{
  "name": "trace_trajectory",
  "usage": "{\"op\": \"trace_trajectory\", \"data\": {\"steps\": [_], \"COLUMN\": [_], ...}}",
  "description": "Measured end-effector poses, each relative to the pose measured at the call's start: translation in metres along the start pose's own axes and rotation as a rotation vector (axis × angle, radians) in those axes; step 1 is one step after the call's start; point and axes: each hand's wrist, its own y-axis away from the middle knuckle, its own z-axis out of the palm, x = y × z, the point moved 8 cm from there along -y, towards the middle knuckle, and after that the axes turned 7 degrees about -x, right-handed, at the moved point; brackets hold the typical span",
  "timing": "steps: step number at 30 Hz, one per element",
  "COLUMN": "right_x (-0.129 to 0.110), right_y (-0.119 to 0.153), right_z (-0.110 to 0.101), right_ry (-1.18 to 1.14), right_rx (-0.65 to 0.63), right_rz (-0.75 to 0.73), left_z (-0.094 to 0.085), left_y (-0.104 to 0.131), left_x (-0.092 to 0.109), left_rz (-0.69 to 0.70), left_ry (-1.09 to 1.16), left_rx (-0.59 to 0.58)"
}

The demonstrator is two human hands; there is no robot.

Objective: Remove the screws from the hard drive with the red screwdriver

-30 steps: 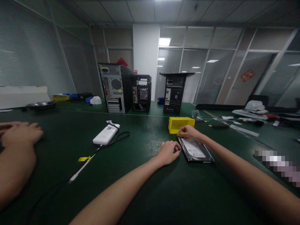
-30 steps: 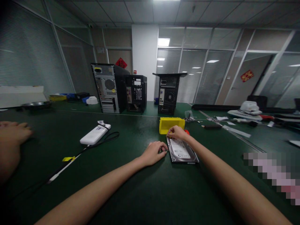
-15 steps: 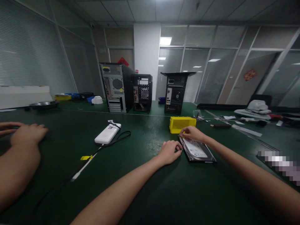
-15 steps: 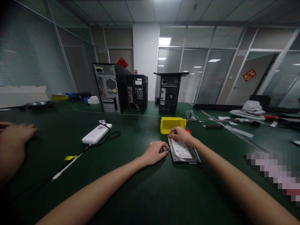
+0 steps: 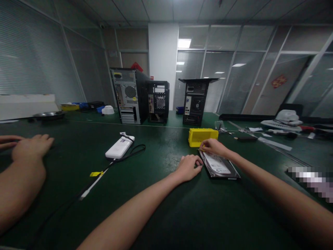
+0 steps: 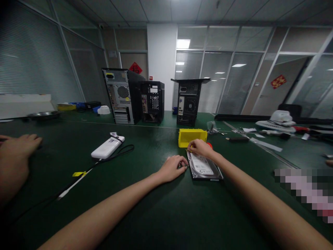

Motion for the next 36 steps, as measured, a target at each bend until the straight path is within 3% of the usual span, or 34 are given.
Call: {"op": "trace_trajectory", "data": {"steps": [8, 15, 23, 36], "right_x": [-0.003, -0.013, -0.025, -0.019], "right_y": [-0.010, -0.028, -0.029, -0.031], "right_z": [-0.008, -0.001, 0.000, -0.001], "right_ry": [0.116, 0.235, 0.310, 0.312], "right_rx": [0.019, -0.028, -0.070, -0.045], "right_rz": [0.062, 0.149, 0.203, 0.250], "left_z": [-0.001, -0.001, 0.000, -0.001], "left_y": [0.000, -0.001, -0.001, -0.001], "left_x": [0.000, -0.001, 0.000, 0.001], "left_rz": [-0.010, -0.004, 0.000, 0.003], "left_ry": [-0.002, 0.007, -0.002, -0.009], "left_rx": [-0.013, 0.010, 0.009, -0.001]}}
